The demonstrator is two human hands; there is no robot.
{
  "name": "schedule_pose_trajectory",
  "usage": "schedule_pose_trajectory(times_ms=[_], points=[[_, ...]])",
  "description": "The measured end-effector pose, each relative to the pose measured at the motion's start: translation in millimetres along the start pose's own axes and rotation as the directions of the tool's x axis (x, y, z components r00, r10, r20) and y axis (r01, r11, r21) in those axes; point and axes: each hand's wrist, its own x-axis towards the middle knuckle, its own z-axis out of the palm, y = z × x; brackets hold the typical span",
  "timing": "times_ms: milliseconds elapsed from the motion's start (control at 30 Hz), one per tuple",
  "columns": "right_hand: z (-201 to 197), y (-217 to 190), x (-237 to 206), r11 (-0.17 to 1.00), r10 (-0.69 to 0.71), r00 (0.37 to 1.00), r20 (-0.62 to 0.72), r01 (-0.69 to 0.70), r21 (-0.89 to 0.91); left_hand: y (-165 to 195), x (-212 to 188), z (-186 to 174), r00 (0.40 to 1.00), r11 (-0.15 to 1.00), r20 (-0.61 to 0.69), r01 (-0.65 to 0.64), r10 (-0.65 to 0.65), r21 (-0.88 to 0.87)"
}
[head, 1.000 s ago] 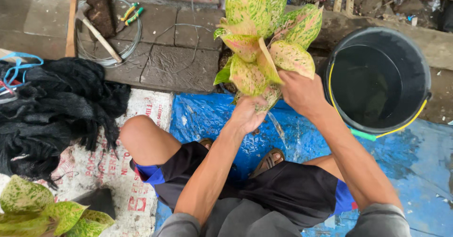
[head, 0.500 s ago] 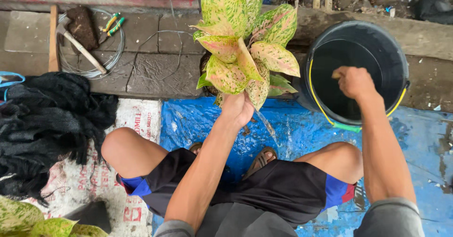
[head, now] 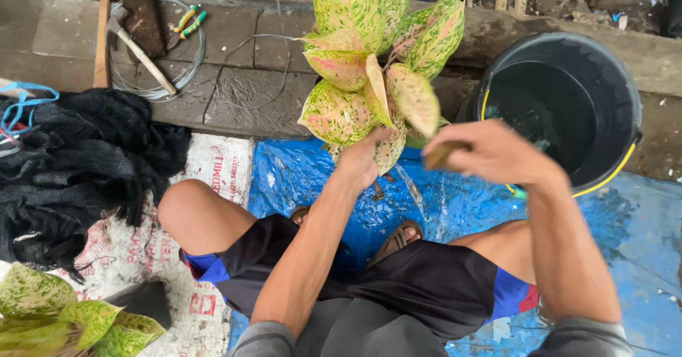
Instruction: The person sits on a blue tarp and wipes the leaves of a potted plant using a sponge and water from a bucket. They repeatedly dip the sponge into the water and wipe individual leaves, rotating the plant to access different sides.
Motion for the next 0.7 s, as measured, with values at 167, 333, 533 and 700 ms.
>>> schedule_pose_trajectory(times_ms=[167, 333, 533, 700], points=[[35.4, -41.3, 46.3, 0.983, -0.114, 0.959, 0.261, 0.071, 0.167, 15.7, -7.2, -10.4, 0.998, 0.994, 0.053, -0.024, 0.018, 0.111], [52.5, -42.7, 66.7, 0.978, -0.207, 0.978, -0.004, 0.207, 0.001, 24.9, -4.4, -19.5, 0.979, 0.993, 0.172, 0.098, -0.108, 0.067], [67.1, -23.2, 86.9, 0.822, -0.387, 0.828, -0.407, 0.109, -0.559, 30.9, -6.4, -18.1, 0.992, 0.999, 0.123, 0.021, -0.026, 0.043], [71.4, -4.5, 88.0, 0.595, -0.620, 0.742, -0.256, 0.231, -0.770, 31.9, -12.0, -26.0, 0.933, 0.979, 0.361, 0.068, 0.006, -0.193]])
